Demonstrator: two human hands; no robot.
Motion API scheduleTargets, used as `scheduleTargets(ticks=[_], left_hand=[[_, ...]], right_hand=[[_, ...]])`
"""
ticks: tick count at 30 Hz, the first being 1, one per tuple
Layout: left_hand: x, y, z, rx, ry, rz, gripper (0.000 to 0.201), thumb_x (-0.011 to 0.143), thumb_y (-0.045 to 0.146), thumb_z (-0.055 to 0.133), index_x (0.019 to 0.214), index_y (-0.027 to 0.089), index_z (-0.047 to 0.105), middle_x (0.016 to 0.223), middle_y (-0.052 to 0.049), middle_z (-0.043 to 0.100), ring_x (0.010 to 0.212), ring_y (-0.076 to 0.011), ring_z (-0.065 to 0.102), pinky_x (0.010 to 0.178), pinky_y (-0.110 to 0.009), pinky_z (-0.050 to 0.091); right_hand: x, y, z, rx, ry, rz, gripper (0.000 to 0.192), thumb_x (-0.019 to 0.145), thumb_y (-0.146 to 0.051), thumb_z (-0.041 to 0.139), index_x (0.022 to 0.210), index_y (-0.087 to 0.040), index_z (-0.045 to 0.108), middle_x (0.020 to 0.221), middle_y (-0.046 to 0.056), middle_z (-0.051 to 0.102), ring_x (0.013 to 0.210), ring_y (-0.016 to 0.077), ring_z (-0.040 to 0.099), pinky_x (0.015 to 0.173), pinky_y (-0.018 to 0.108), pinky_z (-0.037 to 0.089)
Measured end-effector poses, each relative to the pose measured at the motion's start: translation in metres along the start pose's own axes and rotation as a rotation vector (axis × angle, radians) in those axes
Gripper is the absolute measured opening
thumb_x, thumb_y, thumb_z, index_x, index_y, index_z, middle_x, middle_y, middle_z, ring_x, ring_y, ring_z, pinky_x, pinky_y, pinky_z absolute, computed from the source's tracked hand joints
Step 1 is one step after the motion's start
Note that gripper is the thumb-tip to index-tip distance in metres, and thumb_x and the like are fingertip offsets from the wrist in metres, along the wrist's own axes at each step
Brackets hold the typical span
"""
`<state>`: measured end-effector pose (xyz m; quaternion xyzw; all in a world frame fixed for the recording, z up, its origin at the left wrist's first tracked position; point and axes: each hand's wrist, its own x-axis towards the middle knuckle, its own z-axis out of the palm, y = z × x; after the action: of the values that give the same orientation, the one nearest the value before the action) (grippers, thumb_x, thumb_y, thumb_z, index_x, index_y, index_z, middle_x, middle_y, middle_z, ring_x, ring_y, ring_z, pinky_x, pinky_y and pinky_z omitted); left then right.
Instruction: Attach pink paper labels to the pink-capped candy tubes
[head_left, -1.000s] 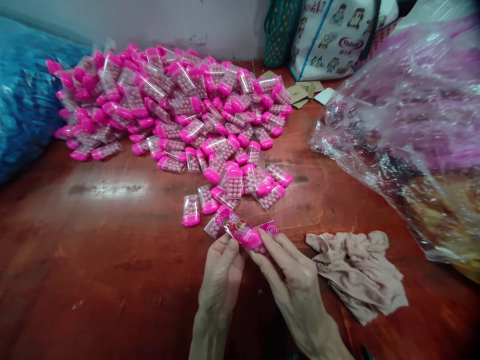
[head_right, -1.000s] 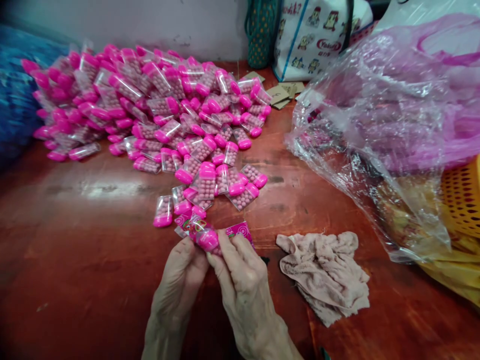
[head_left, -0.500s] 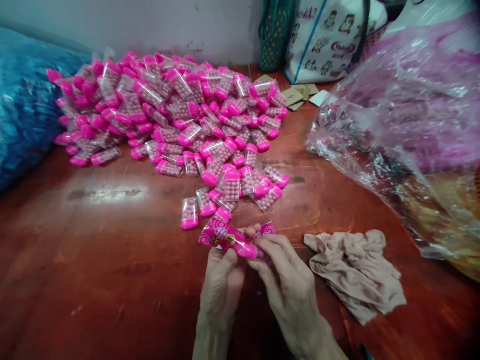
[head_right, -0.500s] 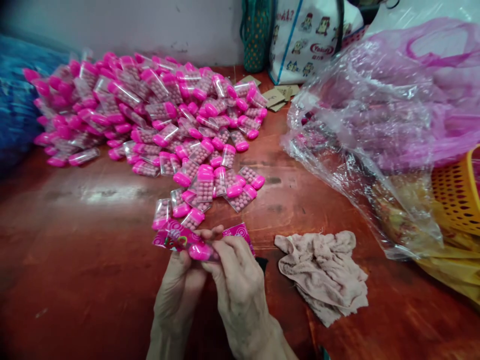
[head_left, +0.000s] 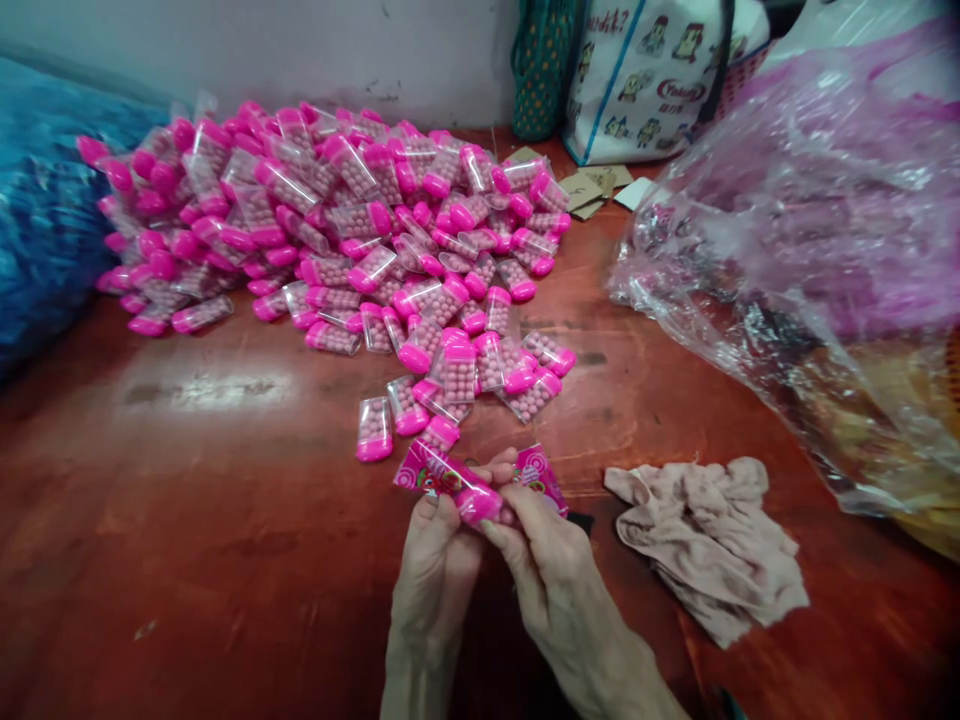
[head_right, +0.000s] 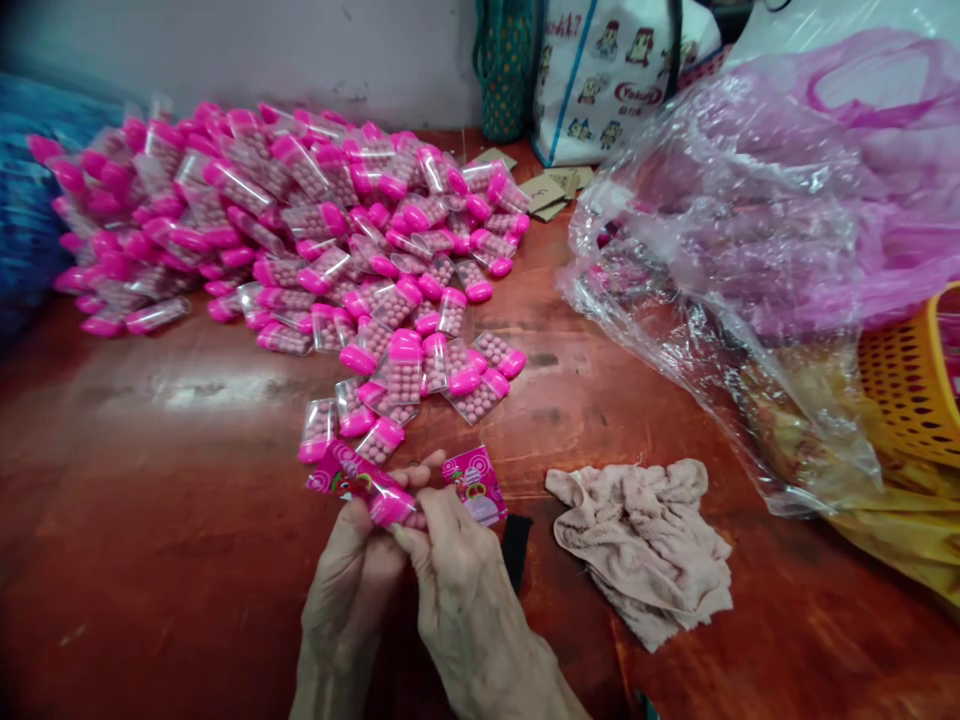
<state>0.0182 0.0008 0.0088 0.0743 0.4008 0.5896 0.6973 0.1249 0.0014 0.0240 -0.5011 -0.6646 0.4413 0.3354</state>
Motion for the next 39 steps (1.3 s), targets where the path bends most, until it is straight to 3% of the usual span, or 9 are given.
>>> scheduleTargets(ticks=[4, 7, 13, 16, 21, 24, 29, 35, 39], left_hand=[[-0.002, 0.001, 0.0, 0.002, 0.004, -0.003, 0.033, 0.076, 0.039, 0.059, 0.096, 0.014, 0.067, 0.118, -0.015, 0.059, 0.094, -0.0225, 0.06, 0.076, -0.029, 0.049], [-0.001, 0.0, 0.001, 0.045, 0.011, 0.019, 0.034, 0.075, 0.04, 0.06, 0.097, 0.016, 0.067, 0.119, -0.014, 0.058, 0.086, -0.0227, 0.062, 0.078, -0.034, 0.049], [0.003, -0.009, 0.004, 0.042, 0.039, 0.172, 0.029, 0.07, 0.037, 0.066, 0.093, 0.02, 0.068, 0.096, -0.01, 0.069, 0.113, -0.0286, 0.05, 0.093, -0.042, 0.041], [0.003, -0.012, 0.008, 0.015, 0.031, 0.149, 0.029, 0.071, 0.042, 0.063, 0.09, 0.02, 0.068, 0.088, -0.01, 0.07, 0.111, -0.0289, 0.051, 0.091, -0.041, 0.043], [0.002, -0.011, 0.012, 0.023, 0.047, 0.185, 0.032, 0.066, 0.048, 0.066, 0.078, 0.018, 0.07, 0.094, -0.009, 0.068, 0.112, -0.0295, 0.05, 0.087, -0.036, 0.046], [0.002, -0.011, 0.01, 0.045, 0.06, 0.196, 0.024, 0.068, 0.04, 0.066, 0.081, 0.019, 0.069, 0.089, -0.008, 0.068, 0.112, -0.0302, 0.05, 0.087, -0.039, 0.045], [0.002, -0.014, 0.006, 0.028, 0.039, 0.011, 0.022, 0.069, 0.036, 0.067, 0.08, 0.017, 0.069, 0.09, -0.01, 0.068, 0.098, -0.0282, 0.059, 0.086, -0.04, 0.046], [0.003, -0.01, 0.004, 0.028, 0.082, 0.015, 0.019, 0.07, 0.03, 0.067, 0.081, 0.014, 0.07, 0.091, -0.011, 0.069, 0.09, -0.0242, 0.062, 0.081, -0.035, 0.048], [0.0, -0.009, 0.004, 0.115, 0.13, 0.103, 0.015, 0.074, 0.025, 0.064, 0.081, 0.014, 0.071, 0.092, -0.011, 0.069, 0.083, -0.0198, 0.062, 0.076, -0.031, 0.049]], right_hand=[[-0.001, -0.004, -0.003, 0.058, -0.013, 0.073, 0.013, 0.091, -0.018, 0.04, 0.094, -0.022, 0.052, 0.081, -0.001, 0.059, 0.072, 0.0118, 0.057, 0.066, 0.02, 0.044], [-0.002, -0.004, 0.002, 0.035, 0.051, 0.02, 0.013, 0.09, -0.017, 0.04, 0.093, -0.021, 0.052, 0.078, -0.001, 0.059, 0.067, 0.0117, 0.057, 0.061, 0.02, 0.044], [-0.003, 0.001, 0.018, -0.291, 0.313, -0.249, 0.017, 0.089, -0.016, 0.041, 0.104, -0.013, 0.048, 0.074, 0.009, 0.059, 0.069, 0.0205, 0.06, 0.058, 0.03, 0.051], [-0.002, 0.002, 0.019, -0.289, 0.296, -0.247, 0.02, 0.089, -0.013, 0.04, 0.106, -0.011, 0.049, 0.079, 0.012, 0.061, 0.074, 0.0217, 0.061, 0.064, 0.033, 0.053], [-0.002, 0.003, 0.019, -0.28, 0.34, -0.311, 0.022, 0.087, -0.014, 0.043, 0.109, -0.01, 0.048, 0.085, 0.015, 0.063, 0.079, 0.0229, 0.063, 0.067, 0.033, 0.054], [-0.003, 0.004, 0.02, -0.2, 0.275, -0.209, 0.023, 0.089, -0.015, 0.039, 0.111, -0.014, 0.047, 0.089, 0.012, 0.063, 0.083, 0.0211, 0.063, 0.07, 0.032, 0.054], [-0.003, 0.004, 0.017, -0.093, 0.266, -0.089, 0.025, 0.088, -0.014, 0.039, 0.113, -0.016, 0.045, 0.1, 0.011, 0.062, 0.094, 0.019, 0.061, 0.076, 0.027, 0.051], [-0.002, 0.002, 0.012, 0.075, 0.187, 0.09, 0.015, 0.089, -0.018, 0.04, 0.095, -0.019, 0.053, 0.077, 0.001, 0.062, 0.066, 0.0128, 0.06, 0.063, 0.021, 0.047], [-0.003, 0.0, 0.013, 0.115, 0.184, 0.122, 0.014, 0.089, -0.019, 0.04, 0.092, -0.019, 0.053, 0.074, 0.0, 0.061, 0.063, 0.0118, 0.058, 0.06, 0.02, 0.044]])
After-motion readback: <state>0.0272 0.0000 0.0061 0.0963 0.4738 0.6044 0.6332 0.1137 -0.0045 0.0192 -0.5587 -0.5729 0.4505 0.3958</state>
